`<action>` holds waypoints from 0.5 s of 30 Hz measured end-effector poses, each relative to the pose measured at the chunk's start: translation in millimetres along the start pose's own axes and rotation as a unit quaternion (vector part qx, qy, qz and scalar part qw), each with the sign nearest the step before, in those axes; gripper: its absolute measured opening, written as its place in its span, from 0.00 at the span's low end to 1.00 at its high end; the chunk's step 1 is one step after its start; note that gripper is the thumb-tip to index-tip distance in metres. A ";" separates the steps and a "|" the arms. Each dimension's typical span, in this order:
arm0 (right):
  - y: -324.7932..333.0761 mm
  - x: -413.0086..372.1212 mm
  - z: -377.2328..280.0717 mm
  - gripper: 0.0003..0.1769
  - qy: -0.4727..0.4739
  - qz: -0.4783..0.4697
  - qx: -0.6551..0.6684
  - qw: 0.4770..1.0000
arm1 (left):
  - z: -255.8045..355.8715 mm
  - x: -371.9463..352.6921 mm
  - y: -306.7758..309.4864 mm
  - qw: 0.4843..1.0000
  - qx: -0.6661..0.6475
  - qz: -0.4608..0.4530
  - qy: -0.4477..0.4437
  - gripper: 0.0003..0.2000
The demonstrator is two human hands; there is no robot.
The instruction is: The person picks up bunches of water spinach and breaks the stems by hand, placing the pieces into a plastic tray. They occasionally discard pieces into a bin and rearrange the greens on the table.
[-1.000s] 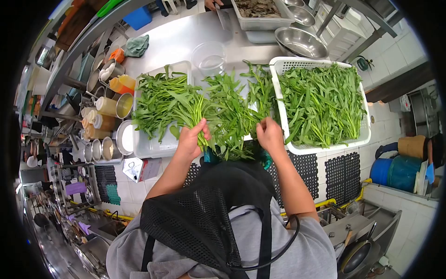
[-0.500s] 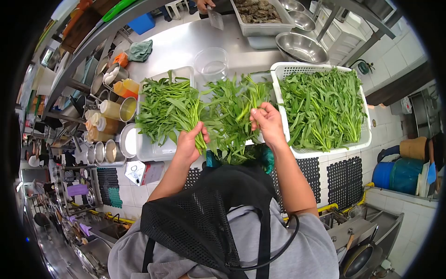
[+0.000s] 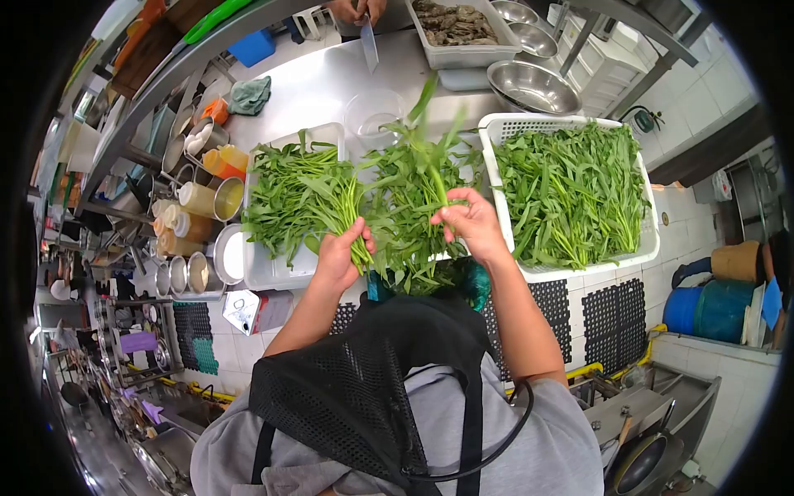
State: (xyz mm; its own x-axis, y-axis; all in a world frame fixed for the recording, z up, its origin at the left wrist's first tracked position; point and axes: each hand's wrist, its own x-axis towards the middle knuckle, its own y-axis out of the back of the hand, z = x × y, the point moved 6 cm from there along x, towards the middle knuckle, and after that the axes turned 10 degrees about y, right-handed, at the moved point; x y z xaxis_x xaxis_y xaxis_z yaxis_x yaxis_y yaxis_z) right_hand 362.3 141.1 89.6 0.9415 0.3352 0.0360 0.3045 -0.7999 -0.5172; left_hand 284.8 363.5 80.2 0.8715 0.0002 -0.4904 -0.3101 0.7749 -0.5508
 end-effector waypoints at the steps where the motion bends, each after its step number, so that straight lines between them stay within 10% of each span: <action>1: -2.0 0.7 5.5 0.15 -0.039 -0.024 -0.057 0.997 | -0.1 0.1 -2.1 1.000 0.002 -0.002 0.001 0.06; 15: -54.9 -28.0 46.3 0.14 -0.032 -0.105 -0.164 0.980 | -15.3 8.7 -6.5 1.000 -0.010 -0.004 -0.013 0.07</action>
State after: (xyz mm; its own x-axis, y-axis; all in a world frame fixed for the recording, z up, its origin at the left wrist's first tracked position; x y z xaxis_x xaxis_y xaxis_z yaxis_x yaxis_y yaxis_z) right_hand 312.5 198.6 77.5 0.8450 0.5320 0.0532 0.5310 -0.8232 -0.2011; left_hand 288.5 348.8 69.1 0.8835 0.0116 -0.4682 -0.3109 0.7621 -0.5679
